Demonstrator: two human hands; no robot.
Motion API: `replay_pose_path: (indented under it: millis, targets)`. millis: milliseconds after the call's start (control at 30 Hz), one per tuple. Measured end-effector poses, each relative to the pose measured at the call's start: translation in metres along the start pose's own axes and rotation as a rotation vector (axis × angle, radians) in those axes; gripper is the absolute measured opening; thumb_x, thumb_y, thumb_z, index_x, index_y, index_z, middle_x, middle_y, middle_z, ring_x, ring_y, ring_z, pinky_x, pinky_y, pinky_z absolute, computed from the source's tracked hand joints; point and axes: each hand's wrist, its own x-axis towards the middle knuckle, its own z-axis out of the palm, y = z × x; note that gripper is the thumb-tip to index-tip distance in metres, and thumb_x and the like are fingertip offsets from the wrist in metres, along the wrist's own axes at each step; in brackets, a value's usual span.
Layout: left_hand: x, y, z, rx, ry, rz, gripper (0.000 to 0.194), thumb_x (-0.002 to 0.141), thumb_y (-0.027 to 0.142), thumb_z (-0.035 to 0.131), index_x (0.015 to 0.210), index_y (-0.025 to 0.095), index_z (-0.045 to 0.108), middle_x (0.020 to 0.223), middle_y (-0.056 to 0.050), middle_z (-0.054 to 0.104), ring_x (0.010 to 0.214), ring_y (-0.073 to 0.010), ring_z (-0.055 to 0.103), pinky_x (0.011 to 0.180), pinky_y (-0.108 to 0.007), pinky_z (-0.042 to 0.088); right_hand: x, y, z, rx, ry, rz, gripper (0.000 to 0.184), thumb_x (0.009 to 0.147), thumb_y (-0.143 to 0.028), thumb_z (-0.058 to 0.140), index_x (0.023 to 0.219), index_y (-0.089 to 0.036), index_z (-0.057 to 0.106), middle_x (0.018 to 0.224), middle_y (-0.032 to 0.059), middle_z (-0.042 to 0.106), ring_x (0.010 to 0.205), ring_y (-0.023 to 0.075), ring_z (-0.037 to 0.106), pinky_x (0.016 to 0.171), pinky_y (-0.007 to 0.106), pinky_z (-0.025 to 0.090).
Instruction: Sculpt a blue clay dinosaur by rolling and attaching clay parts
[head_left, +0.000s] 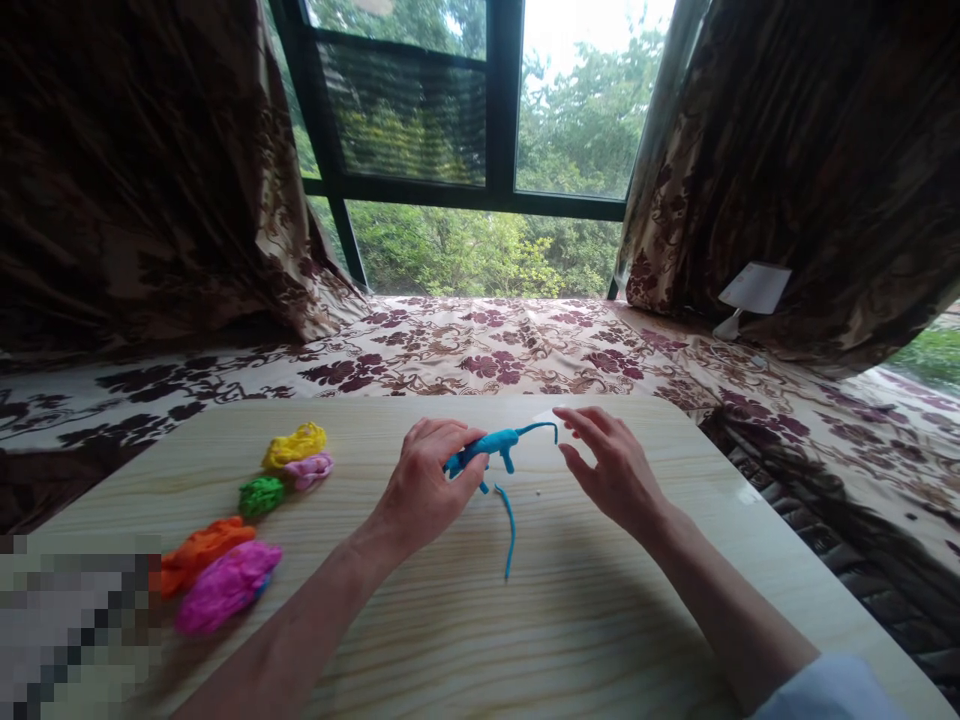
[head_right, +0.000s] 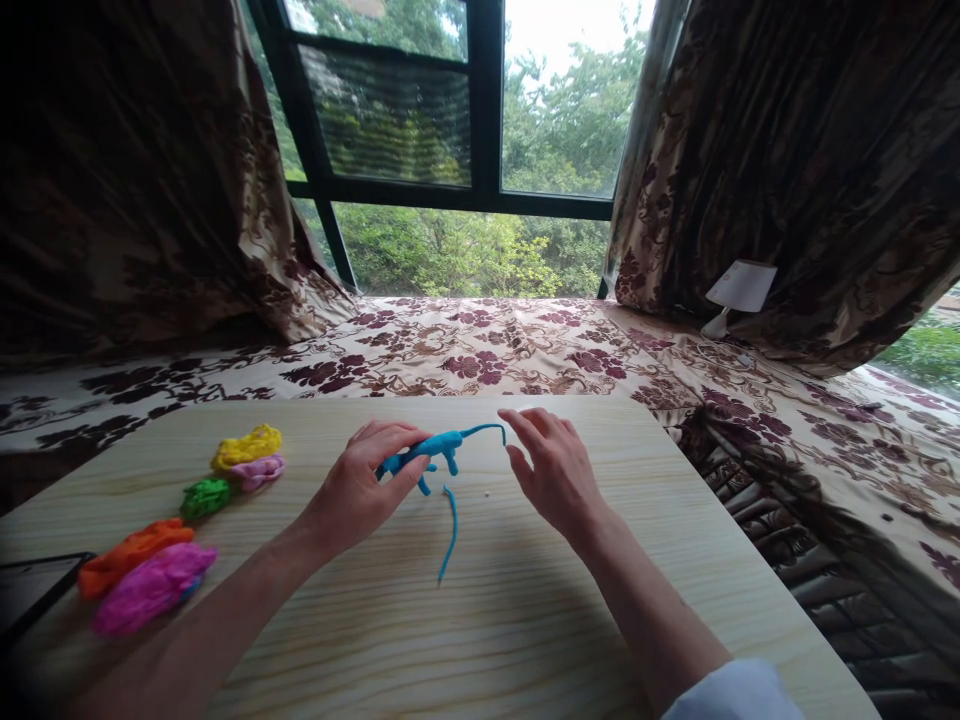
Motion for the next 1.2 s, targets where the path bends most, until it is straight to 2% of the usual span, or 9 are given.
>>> replay_pose_path:
  millis: [233, 367, 567, 767, 967, 1200]
  targets:
    - [0.0003, 0.001, -0.0001, -0.039, -0.015, -0.016, 0.019, 0.077, 0.024, 0.052, 0.093, 0.023, 0.062, 0.092, -0.003, 0.064, 0.094, -0.0186, 0.053, 0.09, -0.038, 0.039, -0.0009, -0.0012, -0.0012, 0.078, 0.085, 0.076, 0.033, 0.082, -0.021, 0.051, 0.115, -0.024, 0.051, 0.099, 0.0051, 0.057, 0.077, 0.0172, 0.056, 0.078, 0.033, 0.043]
    - [0.0004, 0.0021, -0.0006, -0.018, -0.016, 0.007, 0.019, 0.077, 0.023, 0.053, 0.093, 0.024, 0.062, 0.093, -0.002, 0.064, 0.095, -0.0189, 0.053, 0.092, -0.04, 0.037, -0.0003, -0.003, -0.0017, 0.069, 0.075, 0.036, 0.03, 0.082, -0.027, 0.054, 0.111, -0.024, 0.054, 0.101, 0.0062, 0.058, 0.081, 0.018, 0.057, 0.079, 0.034, 0.043]
    - [0.0011, 0.0028, -0.003, 0.021, -0.023, 0.054, 0.02, 0.076, 0.023, 0.054, 0.094, 0.023, 0.063, 0.091, -0.003, 0.063, 0.096, -0.0199, 0.053, 0.095, -0.042, 0.035, -0.0009, -0.0002, 0.0003, 0.042, 0.026, 0.087, 0.012, 0.08, -0.024, 0.055, 0.09, -0.022, 0.062, 0.093, 0.0049, 0.059, 0.081, 0.0182, 0.057, 0.075, 0.031, 0.044]
    - [0.0017, 0.0012, -0.0024, 0.045, -0.009, 0.077, 0.021, 0.075, 0.024, 0.054, 0.093, 0.023, 0.064, 0.09, -0.004, 0.064, 0.095, -0.021, 0.054, 0.094, -0.042, 0.034, -0.0022, -0.0009, 0.0022, 0.147, 0.0, 0.136, 0.017, 0.082, -0.018, 0.049, 0.093, -0.023, 0.062, 0.081, 0.0021, 0.063, 0.073, 0.0159, 0.059, 0.069, 0.028, 0.045]
    - [0.0023, -0.004, -0.0039, 0.074, -0.012, 0.074, 0.022, 0.075, 0.022, 0.054, 0.095, 0.024, 0.063, 0.091, -0.003, 0.065, 0.096, -0.0208, 0.054, 0.096, -0.042, 0.032, -0.001, 0.0005, 0.0009, 0.162, 0.018, 0.114, 0.02, 0.083, -0.02, 0.05, 0.096, -0.023, 0.064, 0.089, 0.0045, 0.061, 0.078, 0.017, 0.058, 0.071, 0.028, 0.046]
    - [0.0029, -0.0065, -0.0057, 0.107, -0.01, 0.074, 0.022, 0.075, 0.023, 0.053, 0.094, 0.023, 0.063, 0.093, -0.003, 0.065, 0.099, -0.0209, 0.054, 0.097, -0.042, 0.031, -0.0004, 0.0036, 0.0001, 0.166, 0.015, 0.063, 0.022, 0.086, -0.021, 0.046, 0.097, -0.024, 0.066, 0.088, 0.0056, 0.06, 0.082, 0.0181, 0.056, 0.072, 0.03, 0.045]
